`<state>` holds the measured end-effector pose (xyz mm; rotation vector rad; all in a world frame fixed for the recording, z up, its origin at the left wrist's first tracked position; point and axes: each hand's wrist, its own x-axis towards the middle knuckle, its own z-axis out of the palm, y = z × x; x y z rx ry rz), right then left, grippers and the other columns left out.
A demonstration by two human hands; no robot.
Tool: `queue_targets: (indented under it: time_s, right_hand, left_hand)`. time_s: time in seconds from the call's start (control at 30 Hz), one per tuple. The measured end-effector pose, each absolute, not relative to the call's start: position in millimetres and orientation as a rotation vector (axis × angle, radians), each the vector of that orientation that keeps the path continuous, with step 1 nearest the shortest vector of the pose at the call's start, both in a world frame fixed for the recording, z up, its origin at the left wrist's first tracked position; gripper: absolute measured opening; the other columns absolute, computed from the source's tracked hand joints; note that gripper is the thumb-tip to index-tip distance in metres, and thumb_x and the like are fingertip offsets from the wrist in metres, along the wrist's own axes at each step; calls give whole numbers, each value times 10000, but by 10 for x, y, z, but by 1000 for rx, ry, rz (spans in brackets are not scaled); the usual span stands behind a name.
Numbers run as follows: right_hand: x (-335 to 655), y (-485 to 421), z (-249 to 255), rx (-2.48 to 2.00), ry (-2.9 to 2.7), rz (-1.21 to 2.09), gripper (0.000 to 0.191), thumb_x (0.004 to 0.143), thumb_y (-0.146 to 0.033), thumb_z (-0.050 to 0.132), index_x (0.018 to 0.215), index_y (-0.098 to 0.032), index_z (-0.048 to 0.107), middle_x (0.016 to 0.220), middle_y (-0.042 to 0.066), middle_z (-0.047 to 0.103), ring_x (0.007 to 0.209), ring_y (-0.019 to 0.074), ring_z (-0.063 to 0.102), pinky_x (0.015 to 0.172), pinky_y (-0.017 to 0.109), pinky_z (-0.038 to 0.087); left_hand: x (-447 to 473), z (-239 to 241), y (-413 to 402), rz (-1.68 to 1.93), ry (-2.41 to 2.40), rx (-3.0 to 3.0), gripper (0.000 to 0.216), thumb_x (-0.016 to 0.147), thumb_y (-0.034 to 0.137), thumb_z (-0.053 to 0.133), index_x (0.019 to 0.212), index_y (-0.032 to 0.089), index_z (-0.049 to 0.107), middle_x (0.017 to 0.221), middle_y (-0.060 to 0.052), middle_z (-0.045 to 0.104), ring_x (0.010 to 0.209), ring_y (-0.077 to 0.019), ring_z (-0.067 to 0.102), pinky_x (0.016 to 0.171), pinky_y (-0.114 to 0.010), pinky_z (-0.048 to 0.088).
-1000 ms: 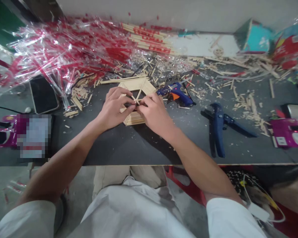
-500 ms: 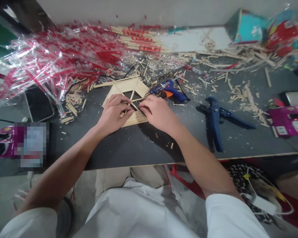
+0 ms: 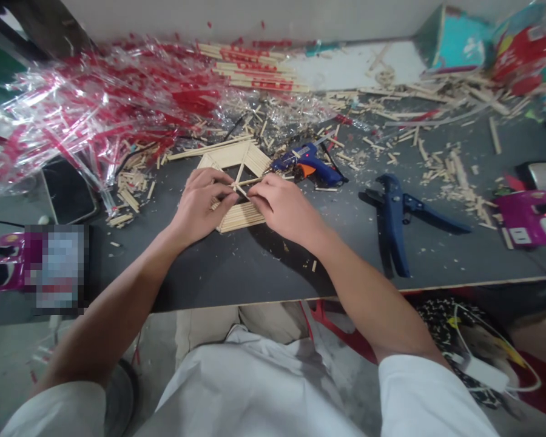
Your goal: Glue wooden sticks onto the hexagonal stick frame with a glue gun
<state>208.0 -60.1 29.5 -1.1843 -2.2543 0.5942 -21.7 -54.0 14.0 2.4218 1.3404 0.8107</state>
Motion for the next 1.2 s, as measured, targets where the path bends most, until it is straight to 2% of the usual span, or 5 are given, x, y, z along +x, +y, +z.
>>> queue_targets:
  time_s: [0.27, 0.47, 0.73, 1.0, 1.2]
  right_hand:
    - [1943, -641, 247, -1280, -2396, 513, 266, 1064, -316, 556, 1119, -190, 784, 1036, 101, 597, 821, 200, 571, 696, 340, 419]
    - [1905, -651, 265, -1324, -2478, 432, 342, 1082, -397, 532, 1121, -190, 802, 1064, 104, 585, 751, 165, 510, 623, 328, 341]
    - [1893, -650, 238, -1309, -2464, 418, 327, 1073, -375, 537, 1071, -206, 817, 1034, 98, 606, 762, 179, 555, 645, 340, 405]
    - [2010, -648, 318, -1351, -2240, 523, 259, 1033, -256, 544, 1042, -181, 792, 978, 106, 753, 839, 230, 667, 780, 375, 494]
    - [2026, -613, 297, -1460, -2136, 643, 189, 971, -297, 666, 876, -180, 781, 836, 79, 755, 726, 205, 646, 719, 355, 475]
  left_hand:
    - [-364, 262, -526, 651, 1388, 2346, 114, 953, 338, 724, 994, 245, 775, 1304, -80, 683, 1329, -325, 542, 1174, -557, 386]
    - [-395, 312, -527, 593, 1358, 2293, 139, 915, 322, 751, 1025, 239, 770, 1349, -89, 668, 1329, -329, 559, 1172, -549, 418]
    - [-484, 292, -460, 649, 1300, 2322, 264, 897, 129, 554, 1014, 238, 765, 1231, -74, 745, 1222, -266, 648, 1134, -482, 472]
    - [-462, 389, -543, 514, 1139, 2560, 338, 986, 168, 484, 1010, 244, 813, 1128, -82, 760, 1117, -262, 667, 1024, -449, 489]
    - [-438, 369, -556, 496, 1109, 2605, 370, 1016, 185, 472, 1065, 231, 835, 1076, -90, 785, 1037, -258, 702, 958, -430, 513]
